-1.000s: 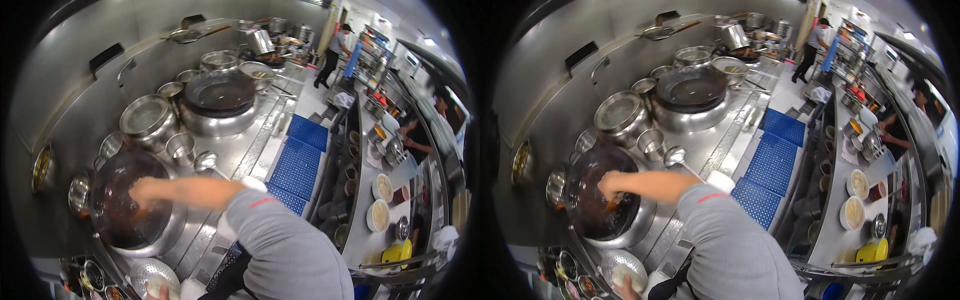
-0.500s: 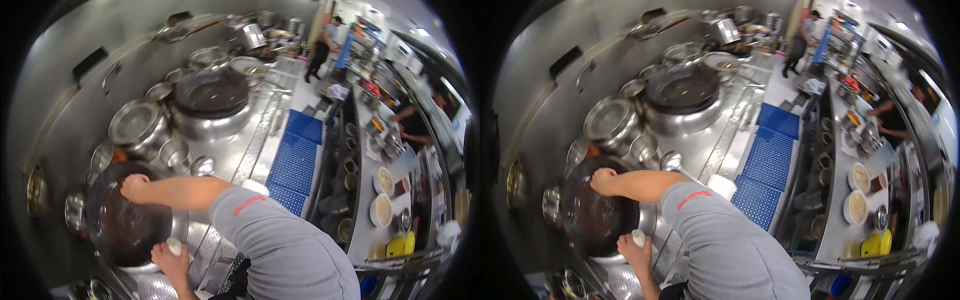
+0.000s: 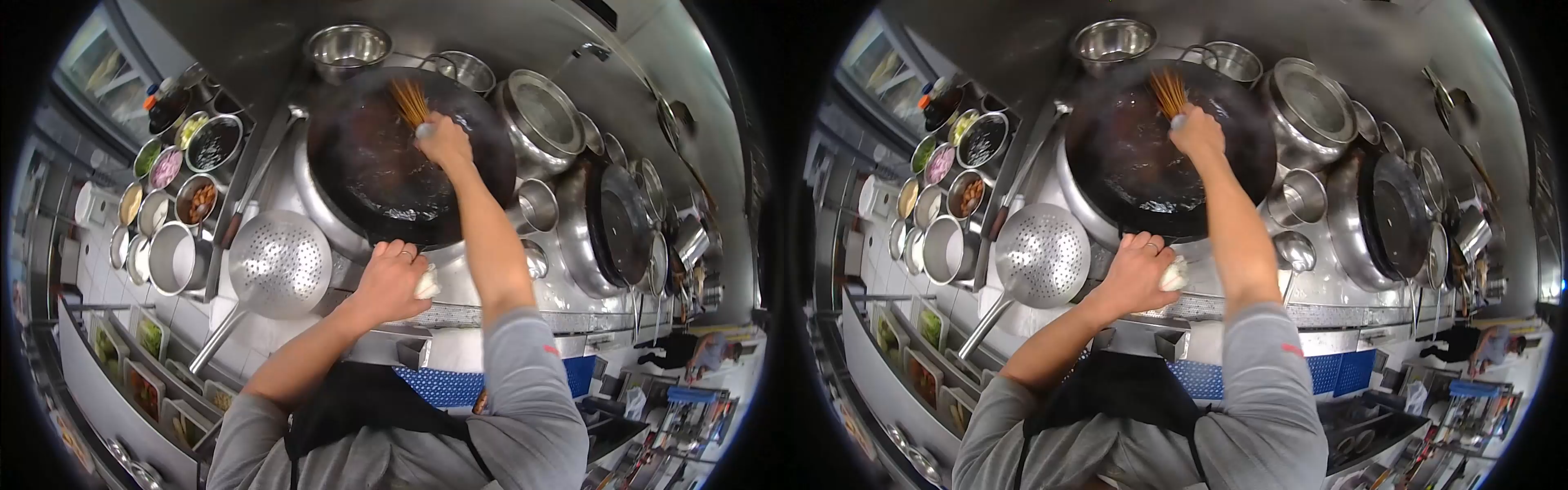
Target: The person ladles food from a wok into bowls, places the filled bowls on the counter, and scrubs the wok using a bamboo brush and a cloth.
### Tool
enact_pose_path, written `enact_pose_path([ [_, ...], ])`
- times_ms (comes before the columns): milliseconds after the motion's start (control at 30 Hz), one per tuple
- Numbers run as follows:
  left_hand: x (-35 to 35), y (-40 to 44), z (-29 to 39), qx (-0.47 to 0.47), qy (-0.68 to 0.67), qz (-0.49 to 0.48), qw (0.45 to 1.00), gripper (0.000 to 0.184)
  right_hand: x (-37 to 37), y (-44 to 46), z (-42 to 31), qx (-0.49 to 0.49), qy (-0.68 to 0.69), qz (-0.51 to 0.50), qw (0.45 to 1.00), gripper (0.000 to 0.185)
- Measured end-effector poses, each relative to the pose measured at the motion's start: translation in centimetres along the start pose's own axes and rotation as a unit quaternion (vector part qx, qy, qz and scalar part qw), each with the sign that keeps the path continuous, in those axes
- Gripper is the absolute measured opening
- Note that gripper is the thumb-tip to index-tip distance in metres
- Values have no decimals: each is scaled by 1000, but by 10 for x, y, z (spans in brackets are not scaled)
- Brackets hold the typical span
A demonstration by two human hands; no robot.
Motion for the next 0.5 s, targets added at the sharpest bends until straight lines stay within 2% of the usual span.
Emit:
enact_pose_path([
  [33,0,2,3,6,6,-3,1000,46,11,3,-15,2,78,-1,997,56],
  [67,-3,2,4,8,16,-25,1000,48,21,-7,-34,0,124,-8,992,58],
  [100,-4,1,4,-3,2,-62,998,48,20,-32,-50,58,209,-75,973,60],
  [167,-9,-10,7,25,-9,1,1000,48,31,-65,-59,31,219,-162,962,58],
  [233,-25,-30,17,37,-93,68,993,42,16,-113,-40,14,196,-301,933,57],
  [267,-33,-48,18,22,-123,76,989,46,6,-122,-15,-84,146,-292,942,56],
  [300,-41,-68,16,11,-151,84,985,49,-18,-134,8,-106,80,-301,944,56],
  [333,-41,-92,4,-123,-254,54,958,49,-43,-145,32,-132,15,-309,942,56],
  [367,-35,-117,-4,-253,-348,17,902,49,-80,-157,50,-79,-62,-339,935,57],
  [400,-26,-141,-12,-310,-425,111,843,45,-102,-144,80,-153,-165,-253,941,57],
  [433,-13,-156,-21,-364,-491,205,765,42,-117,-132,103,-228,-265,-163,922,58],
  [500,-4,-140,-29,-415,-556,246,676,41,-124,-80,122,-135,-335,-52,931,58],
])
Point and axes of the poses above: each hand's wrist, its own y-axis towards the middle knuckle, its own x-axis out of the palm, z = x × y, the point moved 4 cm from there along y, towards the middle knuckle, and after that the axes turned 8 degrees about x, right-handed, at the moved point
